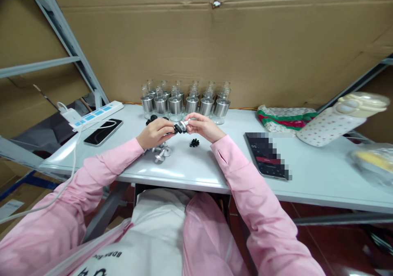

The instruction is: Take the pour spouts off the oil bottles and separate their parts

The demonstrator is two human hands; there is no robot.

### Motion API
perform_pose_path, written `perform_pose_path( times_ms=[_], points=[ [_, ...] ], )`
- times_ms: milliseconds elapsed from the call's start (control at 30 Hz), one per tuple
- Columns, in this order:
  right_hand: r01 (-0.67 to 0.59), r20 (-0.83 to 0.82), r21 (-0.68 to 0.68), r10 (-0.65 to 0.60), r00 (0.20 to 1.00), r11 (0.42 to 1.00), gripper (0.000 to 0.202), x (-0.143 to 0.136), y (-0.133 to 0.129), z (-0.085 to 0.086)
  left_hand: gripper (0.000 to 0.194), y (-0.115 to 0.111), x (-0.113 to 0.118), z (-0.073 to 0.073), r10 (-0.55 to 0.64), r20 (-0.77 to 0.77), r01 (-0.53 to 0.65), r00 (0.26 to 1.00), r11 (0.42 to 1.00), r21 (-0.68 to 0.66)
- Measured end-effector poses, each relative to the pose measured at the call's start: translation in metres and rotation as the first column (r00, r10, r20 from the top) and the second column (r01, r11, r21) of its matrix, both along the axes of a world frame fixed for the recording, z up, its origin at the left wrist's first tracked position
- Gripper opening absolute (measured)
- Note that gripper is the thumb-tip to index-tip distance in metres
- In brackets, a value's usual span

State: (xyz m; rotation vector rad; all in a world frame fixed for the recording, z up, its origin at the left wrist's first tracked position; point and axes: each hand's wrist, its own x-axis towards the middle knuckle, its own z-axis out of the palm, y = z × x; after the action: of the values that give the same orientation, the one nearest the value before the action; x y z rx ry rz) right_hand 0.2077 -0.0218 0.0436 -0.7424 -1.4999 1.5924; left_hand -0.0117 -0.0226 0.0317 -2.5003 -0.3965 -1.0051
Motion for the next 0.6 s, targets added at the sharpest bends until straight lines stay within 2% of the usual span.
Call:
perform_pose_path(
  times_ms=[300, 400, 500, 600],
  points=[
    [-0.073, 0.051, 0.020, 0.071, 0.996, 0.997, 0.024, 0.0003, 0.0008, 0.0010, 0.012, -0.0016, -0.0004, -0.0005, 0.015, -0.023, -0.017, 1.000, 0.994, -0.107],
    [-0.089, 0.062, 0.022, 0.087, 0.994, 0.996, 0.025, 0.0000, 0.0003, 0.0004, 0.027, -0.0012, 0.0001, -0.0025, -0.015, 0.001, 0.015, 1.000, 0.985, -0.173],
    [-0.103, 0.076, 0.027, 0.101, 0.992, 0.994, 0.026, -0.0009, 0.0002, -0.0013, 0.044, 0.0001, 0.0008, -0.0054, -0.065, -0.036, 0.055, 0.997, 0.973, -0.224],
    [-0.119, 0.084, 0.031, 0.117, 0.990, 0.992, 0.028, -0.0017, 0.0005, -0.0034, 0.042, 0.0008, 0.0014, -0.0075, -0.086, -0.097, 0.062, 0.992, 0.973, -0.224]
  ],
)
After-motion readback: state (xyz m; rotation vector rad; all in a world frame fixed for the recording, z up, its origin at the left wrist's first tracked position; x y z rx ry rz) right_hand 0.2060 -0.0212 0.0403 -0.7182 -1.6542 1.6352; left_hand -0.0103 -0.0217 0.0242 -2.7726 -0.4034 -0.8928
